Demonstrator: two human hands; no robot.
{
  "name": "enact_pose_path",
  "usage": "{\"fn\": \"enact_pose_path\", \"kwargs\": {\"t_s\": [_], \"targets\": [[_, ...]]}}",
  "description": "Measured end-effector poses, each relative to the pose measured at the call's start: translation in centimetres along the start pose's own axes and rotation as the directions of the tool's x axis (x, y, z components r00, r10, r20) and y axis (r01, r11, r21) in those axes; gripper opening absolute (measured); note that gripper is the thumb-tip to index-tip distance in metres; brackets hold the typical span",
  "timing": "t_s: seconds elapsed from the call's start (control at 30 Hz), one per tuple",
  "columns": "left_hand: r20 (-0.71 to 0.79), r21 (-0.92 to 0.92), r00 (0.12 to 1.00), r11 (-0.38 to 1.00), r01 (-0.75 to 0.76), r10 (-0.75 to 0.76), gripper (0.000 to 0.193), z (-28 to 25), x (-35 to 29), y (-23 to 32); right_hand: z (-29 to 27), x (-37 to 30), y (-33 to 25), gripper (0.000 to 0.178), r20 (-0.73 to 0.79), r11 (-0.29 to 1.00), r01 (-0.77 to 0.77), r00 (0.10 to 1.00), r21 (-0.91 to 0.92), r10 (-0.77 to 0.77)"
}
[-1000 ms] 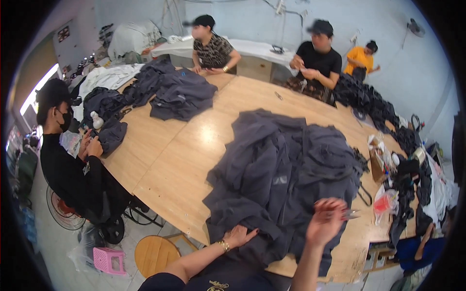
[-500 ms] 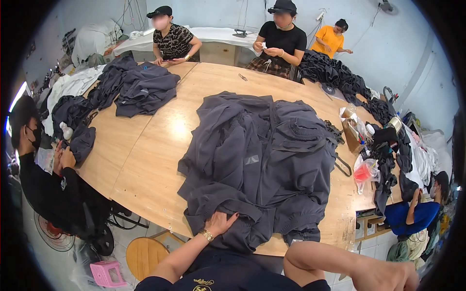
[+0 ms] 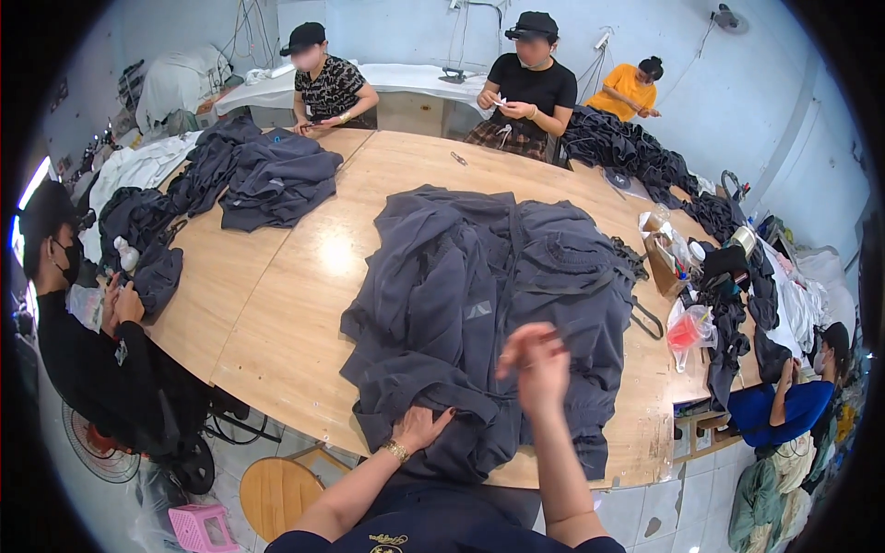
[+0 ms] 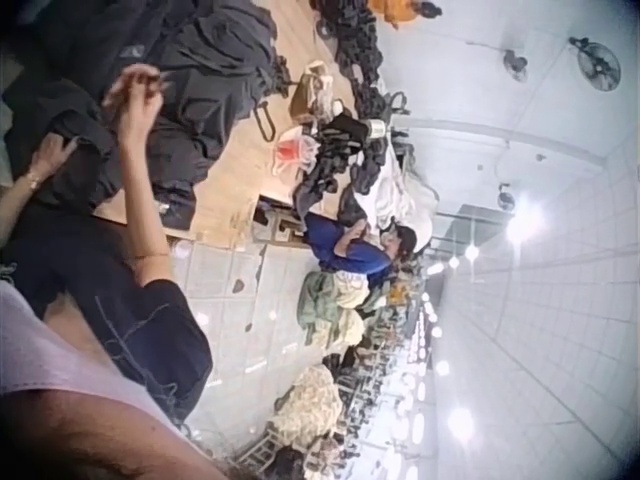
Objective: Trimming excess threads and inspecting dark-colored garments at a production table.
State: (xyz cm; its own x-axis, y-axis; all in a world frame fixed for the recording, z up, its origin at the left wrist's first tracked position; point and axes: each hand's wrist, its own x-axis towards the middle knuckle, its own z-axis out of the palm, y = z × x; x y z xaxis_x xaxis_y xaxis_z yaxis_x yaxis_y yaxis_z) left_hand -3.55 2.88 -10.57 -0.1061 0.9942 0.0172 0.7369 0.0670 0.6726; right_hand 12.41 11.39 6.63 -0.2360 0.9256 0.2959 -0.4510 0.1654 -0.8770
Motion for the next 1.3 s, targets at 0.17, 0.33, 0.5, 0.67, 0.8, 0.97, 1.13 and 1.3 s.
{"fn": "enact_pose_path", "kwargs": {"t_s": [0.17,0.33,0.5,0.67,0.8,0.97,1.13,1.3], "targets": [[0.048,-0.012,0.998,1.0,-0.027,0.028,0.053,0.6,0.0,-0.3,-7.6,-7.9,17.2,0.008,-0.02,0.494,0.076,0.982,-0.866,-0.185],[0.203,0.157,0.954,0.969,0.188,-0.218,0.065,-0.2,0.4,1.1,-6.1,-7.4,15.7,0.014,-0.279,0.782,-0.15,0.96,-0.605,-0.032],[-0.258,-0.307,0.966,0.949,-0.077,-0.005,0.044,-0.6,1.1,0.0,-6.3,-6.1,13.5,0.022,-0.36,0.93,-0.26,0.92,-0.259,0.157],[-0.194,-0.632,0.975,0.774,-0.041,-0.107,0.032,-2.2,0.8,2.7,-6.1,-7.5,10.1,0.02,-0.396,0.822,-0.23,0.918,-0.521,0.006],[-0.145,-0.739,0.979,0.674,-0.013,-0.14,0.021,-3.5,-0.5,5.6,-3.5,-7.8,6.5,0.018,-0.344,0.868,-0.256,0.933,-0.426,0.106],[0.029,-0.89,0.997,0.453,0.057,-0.068,0.014,-5.3,-2.2,8.4,-0.5,-8.3,4.2,0.014,-0.216,0.875,-0.217,0.967,-0.433,0.133],[0.366,-0.899,0.879,-0.127,0.419,0.307,0.021,-5.9,-2.5,6.3,-1.0,-8.4,4.5,0.006,-0.296,0.893,-0.125,0.955,-0.432,-0.009],[0.438,-0.895,0.898,-0.113,0.432,-0.034,0.027,-6.7,-2.6,9.9,-1.3,-8.8,3.5,0.008,-0.388,0.947,-0.077,0.92,-0.313,-0.053]]}}
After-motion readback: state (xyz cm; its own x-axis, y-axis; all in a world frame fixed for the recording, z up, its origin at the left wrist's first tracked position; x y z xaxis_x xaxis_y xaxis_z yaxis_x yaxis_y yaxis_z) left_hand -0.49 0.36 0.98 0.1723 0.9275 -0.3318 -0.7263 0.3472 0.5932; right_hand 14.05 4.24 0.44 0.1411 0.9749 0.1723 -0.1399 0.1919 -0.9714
